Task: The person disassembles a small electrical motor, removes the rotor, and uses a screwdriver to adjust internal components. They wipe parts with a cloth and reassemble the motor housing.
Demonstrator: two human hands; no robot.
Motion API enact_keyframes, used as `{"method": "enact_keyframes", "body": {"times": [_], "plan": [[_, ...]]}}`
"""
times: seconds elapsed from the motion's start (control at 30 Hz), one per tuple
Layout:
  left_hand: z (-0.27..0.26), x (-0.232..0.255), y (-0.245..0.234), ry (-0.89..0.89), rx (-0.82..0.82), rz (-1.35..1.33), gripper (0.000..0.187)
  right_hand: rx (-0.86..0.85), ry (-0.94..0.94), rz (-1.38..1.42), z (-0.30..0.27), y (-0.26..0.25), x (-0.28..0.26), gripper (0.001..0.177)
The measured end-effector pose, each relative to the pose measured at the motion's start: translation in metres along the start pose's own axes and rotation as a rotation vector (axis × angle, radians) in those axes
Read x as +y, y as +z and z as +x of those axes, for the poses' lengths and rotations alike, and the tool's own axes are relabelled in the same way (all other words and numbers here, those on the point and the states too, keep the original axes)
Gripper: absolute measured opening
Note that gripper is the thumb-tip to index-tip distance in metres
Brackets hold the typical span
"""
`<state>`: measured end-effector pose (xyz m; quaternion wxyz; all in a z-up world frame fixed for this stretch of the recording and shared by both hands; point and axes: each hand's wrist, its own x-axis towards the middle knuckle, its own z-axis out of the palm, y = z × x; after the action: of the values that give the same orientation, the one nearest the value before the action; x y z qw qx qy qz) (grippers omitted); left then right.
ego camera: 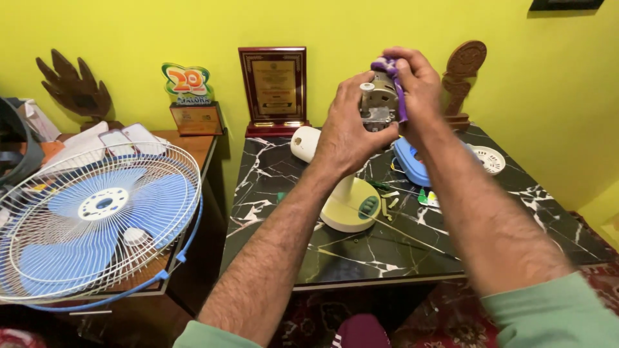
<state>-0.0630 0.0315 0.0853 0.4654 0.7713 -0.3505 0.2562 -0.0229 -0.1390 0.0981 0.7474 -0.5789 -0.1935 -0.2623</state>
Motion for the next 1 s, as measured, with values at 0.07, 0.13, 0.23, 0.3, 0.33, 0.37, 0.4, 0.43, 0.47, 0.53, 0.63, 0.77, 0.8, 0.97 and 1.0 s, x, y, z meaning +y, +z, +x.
{"method": "enact_keyframes", "body": {"times": [0.07, 0.13, 0.23, 0.3, 0.33, 0.37, 0.4, 0.43, 0.47, 0.53, 0.63, 0.77, 0.8, 0.97, 1.0], "plan": [[0.0, -0.003, 0.001, -0.014, -0.02, 0.029, 0.099, 0.105, -0.036, 0.103, -0.012, 0.005, 0.006, 0.024], [-0.002, -0.005, 0.0, 0.025, -0.021, 0.029, 0.104, 0.161, -0.144, 0.005, -0.028, 0.01, 0.007, 0.026], [-0.003, -0.008, -0.002, 0.024, -0.035, 0.034, 0.112, 0.197, -0.362, -0.395, -0.063, 0.014, 0.004, 0.025], [0.0, -0.009, -0.003, 0.012, -0.044, 0.025, 0.116, 0.257, -0.459, -0.585, -0.083, 0.017, 0.0, 0.021], [0.0, -0.009, -0.004, 0.005, -0.047, 0.011, 0.117, 0.26, -0.427, -0.546, -0.093, 0.018, -0.002, 0.021], [0.0, -0.009, -0.004, -0.002, -0.049, -0.002, 0.118, 0.262, -0.396, -0.507, -0.103, 0.022, -0.002, 0.023], [0.0, -0.009, -0.004, -0.021, -0.07, -0.002, 0.117, 0.266, -0.367, -0.467, -0.11, 0.026, -0.002, 0.027], [0.001, -0.008, -0.004, -0.041, -0.091, -0.001, 0.117, 0.252, -0.355, -0.343, -0.116, 0.03, -0.003, 0.029], [0.0, -0.008, -0.004, -0.063, -0.111, 0.002, 0.116, 0.236, -0.34, -0.219, -0.122, 0.035, -0.003, 0.032], [0.0, -0.008, -0.007, -0.082, -0.116, -0.053, 0.101, 0.199, -0.351, -0.231, -0.136, 0.044, -0.006, 0.039], [0.001, -0.009, -0.011, -0.026, -0.085, -0.1, 0.083, 0.179, -0.445, -0.663, -0.147, 0.052, -0.015, 0.049], [0.001, -0.01, -0.01, -0.053, -0.087, -0.139, 0.067, 0.249, -0.291, -0.867, -0.141, 0.052, -0.031, 0.037], [0.002, -0.01, -0.009, -0.051, -0.084, -0.136, 0.067, 0.261, -0.18, -0.808, -0.139, 0.052, -0.034, 0.031], [0.002, -0.01, -0.004, 0.011, -0.018, -0.15, 0.062, 0.257, -0.391, -0.873, -0.142, 0.061, -0.029, 0.024], [0.001, -0.01, -0.004, 0.0, -0.023, -0.15, 0.062, 0.249, -0.47, -0.948, -0.145, 0.061, -0.028, 0.026]]}}
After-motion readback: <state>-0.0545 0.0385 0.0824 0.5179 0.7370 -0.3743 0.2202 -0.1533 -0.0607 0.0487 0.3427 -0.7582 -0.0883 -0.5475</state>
